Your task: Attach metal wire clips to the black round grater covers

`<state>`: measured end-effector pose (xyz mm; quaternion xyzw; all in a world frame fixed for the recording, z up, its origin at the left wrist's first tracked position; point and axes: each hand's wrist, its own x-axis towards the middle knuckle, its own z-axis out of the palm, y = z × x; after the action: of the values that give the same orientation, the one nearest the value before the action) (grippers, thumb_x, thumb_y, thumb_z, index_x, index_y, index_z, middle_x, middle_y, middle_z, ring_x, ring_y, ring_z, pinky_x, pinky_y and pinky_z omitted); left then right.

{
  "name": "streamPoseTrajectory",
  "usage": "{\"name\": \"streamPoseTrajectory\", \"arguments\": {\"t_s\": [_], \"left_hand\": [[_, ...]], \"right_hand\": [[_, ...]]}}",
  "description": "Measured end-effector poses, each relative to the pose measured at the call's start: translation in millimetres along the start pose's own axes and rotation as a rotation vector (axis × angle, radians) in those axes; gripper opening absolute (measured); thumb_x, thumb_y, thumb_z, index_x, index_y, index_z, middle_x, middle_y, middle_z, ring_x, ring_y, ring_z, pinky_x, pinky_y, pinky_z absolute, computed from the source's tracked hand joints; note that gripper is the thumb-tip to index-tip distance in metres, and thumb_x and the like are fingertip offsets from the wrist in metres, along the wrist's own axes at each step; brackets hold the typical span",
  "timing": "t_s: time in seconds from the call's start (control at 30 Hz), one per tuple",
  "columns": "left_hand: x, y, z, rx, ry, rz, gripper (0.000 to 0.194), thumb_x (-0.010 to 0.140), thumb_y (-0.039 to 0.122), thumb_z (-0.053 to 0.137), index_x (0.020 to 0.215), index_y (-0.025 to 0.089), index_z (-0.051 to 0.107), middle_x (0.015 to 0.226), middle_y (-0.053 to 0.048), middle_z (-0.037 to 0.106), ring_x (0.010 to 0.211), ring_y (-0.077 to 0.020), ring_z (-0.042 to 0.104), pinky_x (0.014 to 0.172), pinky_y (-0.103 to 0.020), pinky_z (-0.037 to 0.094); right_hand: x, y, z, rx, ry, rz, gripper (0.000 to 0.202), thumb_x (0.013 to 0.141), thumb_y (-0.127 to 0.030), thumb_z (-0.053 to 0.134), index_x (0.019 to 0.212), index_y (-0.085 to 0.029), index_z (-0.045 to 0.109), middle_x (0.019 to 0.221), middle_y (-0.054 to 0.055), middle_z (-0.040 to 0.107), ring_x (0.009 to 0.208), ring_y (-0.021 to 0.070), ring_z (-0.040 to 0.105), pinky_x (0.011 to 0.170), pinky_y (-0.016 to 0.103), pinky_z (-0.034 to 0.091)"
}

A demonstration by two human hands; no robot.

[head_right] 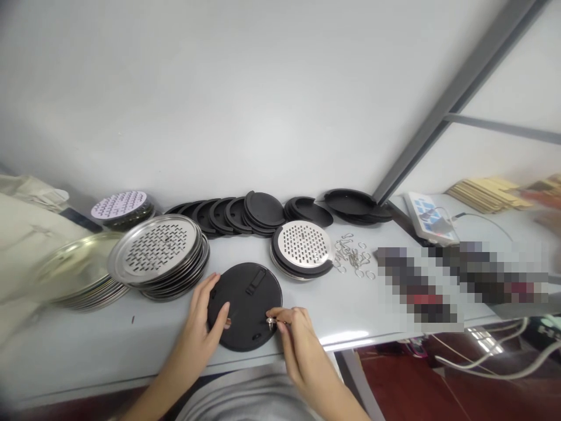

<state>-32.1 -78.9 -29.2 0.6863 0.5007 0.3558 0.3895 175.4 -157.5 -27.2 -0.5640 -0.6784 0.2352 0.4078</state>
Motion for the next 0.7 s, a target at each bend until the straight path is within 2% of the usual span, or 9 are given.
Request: {"name": "streamPoseTrajectory", "arguments": {"t_s": [0.07,0.2,0.37,0.43,0.53,0.6,0.7], "left_hand": [[0,1,-0.5,-0.027,-0.021,-0.007,0.048,0.098,0.036,0.038,0.145,0.029,0.029,0.152,-0.01,0.022,0.136,-0.0319,0.034,0.077,-0.034,0.062],[1,6,-1.6,-0.034,-0.044,-0.002,0.046,0.099,0.036,0.036,0.145,0.029,0.03,0.153,-0.01,0.022,0.139,-0.0312,0.03,0.079,-0.033,0.062],[5,9,-5.3,-0.004,-0.083,0.005,0.038,0.1,0.034,0.034,0.134,0.029,0.047,0.152,-0.007,0.028,0.132,-0.0312,0.044,0.076,-0.035,0.063],[10,10,-9.7,0.069,-0.08,0.07,0.037,0.099,0.031,0.034,0.131,0.027,0.052,0.147,-0.007,0.039,0.132,-0.0299,0.044,0.08,-0.036,0.062],[21,17,-17.9,0.193,-0.125,0.224,0.035,0.098,0.024,0.034,0.121,0.026,0.06,0.133,-0.006,0.057,0.131,-0.0264,0.047,0.1,-0.043,0.051],[31,25,-21.2,0.221,-0.2,0.263,0.035,0.097,0.021,0.034,0.116,0.026,0.063,0.127,-0.004,0.06,0.124,-0.0243,0.054,0.105,-0.043,0.046],[47,38,-18.4,0.271,-0.314,0.329,0.034,0.096,0.02,0.039,0.124,0.025,0.058,0.126,-0.005,0.061,0.12,-0.0231,0.056,0.106,-0.041,0.044]], "right_hand": [[1,0,0,0.004,0.007,0.011,0.02,0.1,-0.017,0.033,0.111,-0.026,0.046,0.109,0.008,0.06,0.106,0.0213,0.058,0.088,0.036,0.05],[1,3,0,0.024,0.047,0.057,0.016,0.101,-0.02,0.031,0.108,-0.026,0.044,0.114,0.01,0.058,0.11,0.0207,0.057,0.09,0.036,0.049],[-3,0,3,0.044,0.091,0.104,0.015,0.101,-0.022,0.031,0.107,-0.026,0.044,0.109,0.01,0.061,0.105,0.0204,0.06,0.089,0.035,0.049],[-4,-7,4,0.064,0.076,0.094,0.016,0.101,-0.022,0.032,0.109,-0.025,0.045,0.104,0.009,0.062,0.101,0.0202,0.062,0.087,0.033,0.05],[-6,-19,6,0.117,0.018,0.077,0.016,0.101,-0.022,0.031,0.106,-0.025,0.046,0.102,0.009,0.063,0.096,0.0187,0.063,0.083,0.03,0.051],[-6,-26,7,0.144,-0.026,0.074,0.016,0.101,-0.021,0.031,0.104,-0.025,0.046,0.101,0.008,0.062,0.092,0.0172,0.063,0.081,0.028,0.051],[-5,-29,8,0.19,-0.065,0.091,0.015,0.101,-0.023,0.031,0.101,-0.025,0.046,0.096,0.006,0.061,0.087,0.0161,0.062,0.078,0.026,0.05]]}}
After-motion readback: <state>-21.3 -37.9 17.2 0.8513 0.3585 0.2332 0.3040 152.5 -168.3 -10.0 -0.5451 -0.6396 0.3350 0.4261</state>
